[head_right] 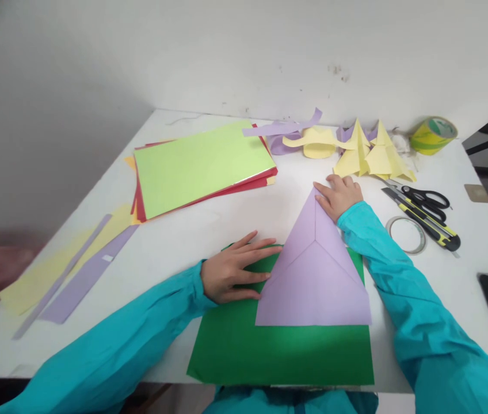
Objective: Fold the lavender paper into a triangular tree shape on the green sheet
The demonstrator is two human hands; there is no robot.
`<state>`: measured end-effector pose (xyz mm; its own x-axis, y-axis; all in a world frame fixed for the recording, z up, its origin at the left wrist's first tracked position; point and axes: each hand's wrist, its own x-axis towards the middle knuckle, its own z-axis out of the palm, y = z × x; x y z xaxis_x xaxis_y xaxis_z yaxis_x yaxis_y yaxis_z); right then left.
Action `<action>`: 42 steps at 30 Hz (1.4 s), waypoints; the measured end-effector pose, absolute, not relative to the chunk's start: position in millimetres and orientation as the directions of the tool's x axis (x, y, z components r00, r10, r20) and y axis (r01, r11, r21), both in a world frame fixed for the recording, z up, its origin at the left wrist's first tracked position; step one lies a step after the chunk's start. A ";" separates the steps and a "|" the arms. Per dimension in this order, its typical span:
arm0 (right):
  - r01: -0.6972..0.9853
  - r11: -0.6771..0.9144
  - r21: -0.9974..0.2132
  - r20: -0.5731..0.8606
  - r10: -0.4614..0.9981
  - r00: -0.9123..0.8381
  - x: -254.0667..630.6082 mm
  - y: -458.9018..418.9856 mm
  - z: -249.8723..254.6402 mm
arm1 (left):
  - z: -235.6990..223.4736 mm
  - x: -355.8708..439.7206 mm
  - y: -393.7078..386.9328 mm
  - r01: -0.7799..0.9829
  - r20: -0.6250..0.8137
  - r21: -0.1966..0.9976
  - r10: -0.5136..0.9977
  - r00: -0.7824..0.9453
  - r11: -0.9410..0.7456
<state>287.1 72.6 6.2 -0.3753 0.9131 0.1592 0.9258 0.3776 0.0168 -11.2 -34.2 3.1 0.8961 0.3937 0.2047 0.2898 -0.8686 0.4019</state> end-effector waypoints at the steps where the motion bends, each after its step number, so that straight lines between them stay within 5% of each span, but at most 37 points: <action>1: 0.926 0.378 0.021 0.160 0.913 -0.376 287.2 72.7 6.1 | 3.3 -11.5 -34.6 0.289 0.199 0.408 0.393 0.898 -0.866; 21: 0.920 0.389 0.034 0.165 0.906 -0.389 289.3 73.7 3.4 | -0.9 -20.4 -32.0 0.182 0.194 0.554 0.338 0.921 -0.813; 42: 0.922 0.386 0.020 0.172 0.907 -0.383 288.4 73.2 4.1 | 2.6 -21.0 -34.9 0.175 0.166 0.565 0.320 0.933 -0.806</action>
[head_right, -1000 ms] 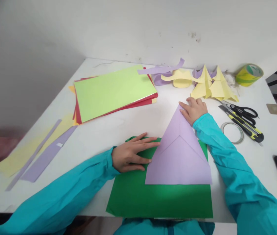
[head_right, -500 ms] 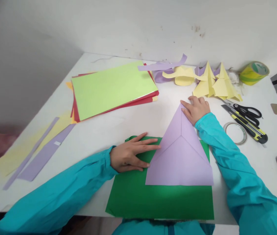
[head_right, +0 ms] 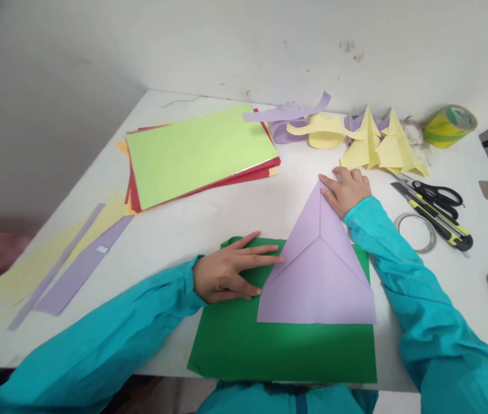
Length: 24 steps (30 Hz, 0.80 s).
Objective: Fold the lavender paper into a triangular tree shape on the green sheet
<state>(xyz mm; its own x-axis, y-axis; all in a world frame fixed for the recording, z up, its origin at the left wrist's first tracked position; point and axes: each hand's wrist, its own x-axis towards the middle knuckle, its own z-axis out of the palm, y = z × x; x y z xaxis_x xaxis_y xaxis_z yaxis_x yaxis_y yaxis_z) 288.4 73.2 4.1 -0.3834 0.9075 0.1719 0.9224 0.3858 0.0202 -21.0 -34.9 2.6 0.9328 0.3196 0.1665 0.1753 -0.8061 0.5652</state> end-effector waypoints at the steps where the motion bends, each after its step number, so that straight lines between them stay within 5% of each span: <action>1: 0.922 0.387 0.016 0.171 0.907 -0.384 288.4 73.2 4.2 | 3.1 -20.9 -34.9 0.181 0.157 0.564 0.320 0.934 -0.806; 13: 0.923 0.383 0.020 0.166 0.909 -0.381 287.7 73.3 4.3 | 5.2 -19.1 -26.8 0.184 0.223 0.615 0.393 0.892 -0.767; 24: 0.933 0.359 0.032 0.122 0.925 -0.360 283.6 71.2 7.0 | 1.2 43.4 3.0 0.427 0.193 0.212 0.466 0.863 -0.879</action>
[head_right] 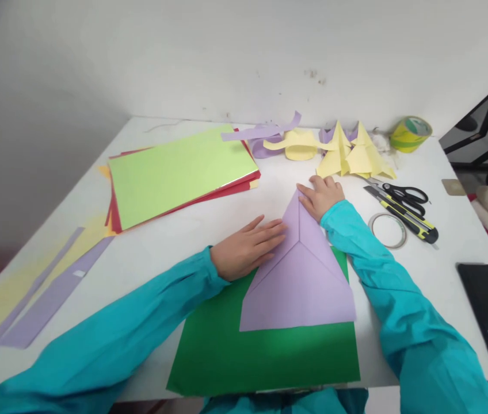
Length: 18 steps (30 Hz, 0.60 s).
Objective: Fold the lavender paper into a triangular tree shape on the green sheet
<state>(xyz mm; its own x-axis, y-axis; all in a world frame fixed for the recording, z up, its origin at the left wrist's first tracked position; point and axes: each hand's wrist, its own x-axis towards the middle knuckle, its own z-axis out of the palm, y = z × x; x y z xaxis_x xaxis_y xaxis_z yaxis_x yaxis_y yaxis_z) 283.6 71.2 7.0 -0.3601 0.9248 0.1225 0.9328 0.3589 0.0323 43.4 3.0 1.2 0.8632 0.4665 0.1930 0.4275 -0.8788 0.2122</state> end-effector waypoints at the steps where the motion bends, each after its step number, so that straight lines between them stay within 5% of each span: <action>1: 0.934 0.356 0.028 0.116 0.927 -0.356 283.2 70.8 8.0 | 0.6 52.3 9.0 0.410 0.179 0.191 0.442 0.879 -0.892; 18: 0.938 0.347 -0.016 0.094 0.934 -0.344 281.1 70.8 11.8 | -20.8 71.0 27.8 0.379 0.320 0.162 0.412 0.853 -0.911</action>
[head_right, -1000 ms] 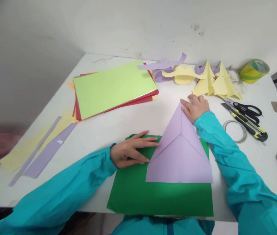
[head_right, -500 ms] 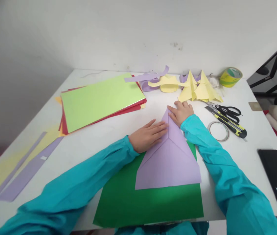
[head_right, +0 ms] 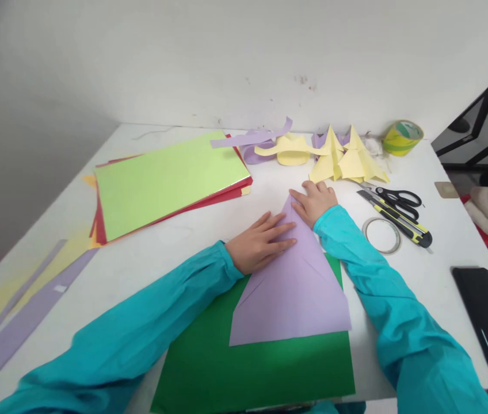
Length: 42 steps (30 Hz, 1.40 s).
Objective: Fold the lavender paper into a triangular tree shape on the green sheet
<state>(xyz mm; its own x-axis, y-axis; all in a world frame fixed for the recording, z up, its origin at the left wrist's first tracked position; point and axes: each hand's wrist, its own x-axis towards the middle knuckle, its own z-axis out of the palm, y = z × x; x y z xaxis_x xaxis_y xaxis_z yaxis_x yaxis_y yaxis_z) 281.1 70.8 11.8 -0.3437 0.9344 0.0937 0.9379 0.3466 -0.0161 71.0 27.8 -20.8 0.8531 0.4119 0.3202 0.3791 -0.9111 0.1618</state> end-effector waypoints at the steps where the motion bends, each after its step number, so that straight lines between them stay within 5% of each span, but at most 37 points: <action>1: 0.938 0.347 -0.018 0.094 0.934 -0.344 281.3 71.0 11.6 | -20.6 71.6 28.0 0.382 0.327 0.164 0.416 0.849 -0.909; 9: 0.937 0.350 -0.017 0.098 0.933 -0.346 282.9 73.1 8.2 | -9.7 73.6 31.1 0.393 0.279 0.168 0.426 0.861 -0.904; 15: 0.934 0.354 -0.038 0.118 0.930 -0.348 284.8 73.6 5.2 | -0.9 86.0 52.2 0.612 0.240 0.142 0.627 0.741 -0.778; 25: 0.939 0.343 -0.026 0.125 0.933 -0.337 283.4 73.5 6.8 | 4.4 91.8 78.1 0.593 0.132 0.160 0.612 0.780 -0.789; 42: 0.938 0.345 0.000 0.105 0.933 -0.344 283.0 71.6 8.2 | -2.1 92.5 72.7 0.600 0.195 0.169 0.623 0.757 -0.782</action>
<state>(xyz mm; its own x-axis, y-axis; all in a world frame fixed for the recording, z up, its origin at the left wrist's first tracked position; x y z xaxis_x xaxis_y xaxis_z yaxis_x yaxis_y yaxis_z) 283.0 71.6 8.2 -0.3436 0.9332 0.1050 0.9384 0.3454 0.0005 92.5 72.7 -2.1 0.7574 0.6231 0.1950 0.6000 -0.7821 0.1686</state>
